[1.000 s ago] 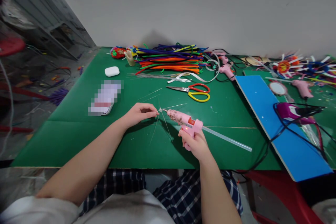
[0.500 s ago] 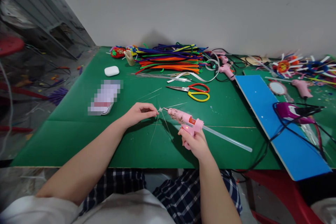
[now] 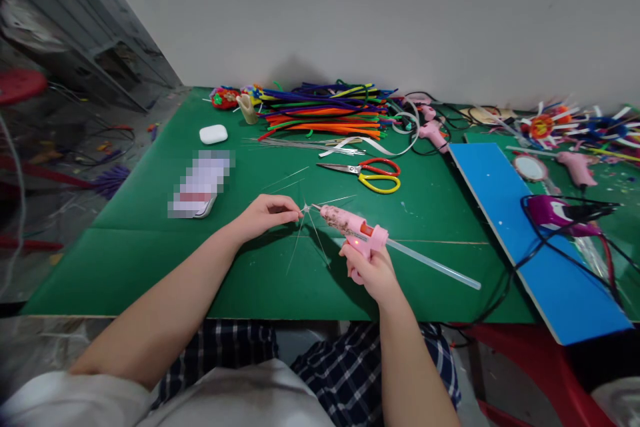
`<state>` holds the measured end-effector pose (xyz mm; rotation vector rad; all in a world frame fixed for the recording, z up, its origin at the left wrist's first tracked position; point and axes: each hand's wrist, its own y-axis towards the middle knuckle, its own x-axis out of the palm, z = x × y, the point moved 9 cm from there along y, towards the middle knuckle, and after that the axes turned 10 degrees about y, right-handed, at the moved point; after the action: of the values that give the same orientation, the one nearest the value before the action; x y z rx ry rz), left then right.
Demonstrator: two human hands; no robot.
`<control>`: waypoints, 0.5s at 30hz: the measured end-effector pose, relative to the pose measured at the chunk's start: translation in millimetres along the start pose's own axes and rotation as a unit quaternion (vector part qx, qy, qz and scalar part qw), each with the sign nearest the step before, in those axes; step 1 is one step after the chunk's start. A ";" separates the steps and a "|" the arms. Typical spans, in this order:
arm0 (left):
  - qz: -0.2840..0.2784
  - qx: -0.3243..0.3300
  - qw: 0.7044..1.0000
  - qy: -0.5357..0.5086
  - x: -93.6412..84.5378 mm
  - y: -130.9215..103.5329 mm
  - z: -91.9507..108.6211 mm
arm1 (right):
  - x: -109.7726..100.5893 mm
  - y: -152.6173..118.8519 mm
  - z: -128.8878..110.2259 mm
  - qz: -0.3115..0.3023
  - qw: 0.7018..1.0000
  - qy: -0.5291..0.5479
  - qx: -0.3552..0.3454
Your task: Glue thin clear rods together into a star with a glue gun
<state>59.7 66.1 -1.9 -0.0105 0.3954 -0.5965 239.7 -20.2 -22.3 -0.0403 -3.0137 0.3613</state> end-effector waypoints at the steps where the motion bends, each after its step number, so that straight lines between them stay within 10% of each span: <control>1: 0.000 -0.001 1.000 -0.001 0.1 -0.1 0.2 | 0.4 -0.2 -0.2 -0.004 1.000 0.003 0.000; 15: 0.001 0.003 1.000 -0.008 -0.6 0.8 -2.9 | 7.4 -1.9 0.6 -0.051 0.999 0.010 0.005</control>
<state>58.6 67.4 -4.5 -0.0081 0.3788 -0.5961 232.2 -21.9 -21.7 0.1109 -2.9792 0.3624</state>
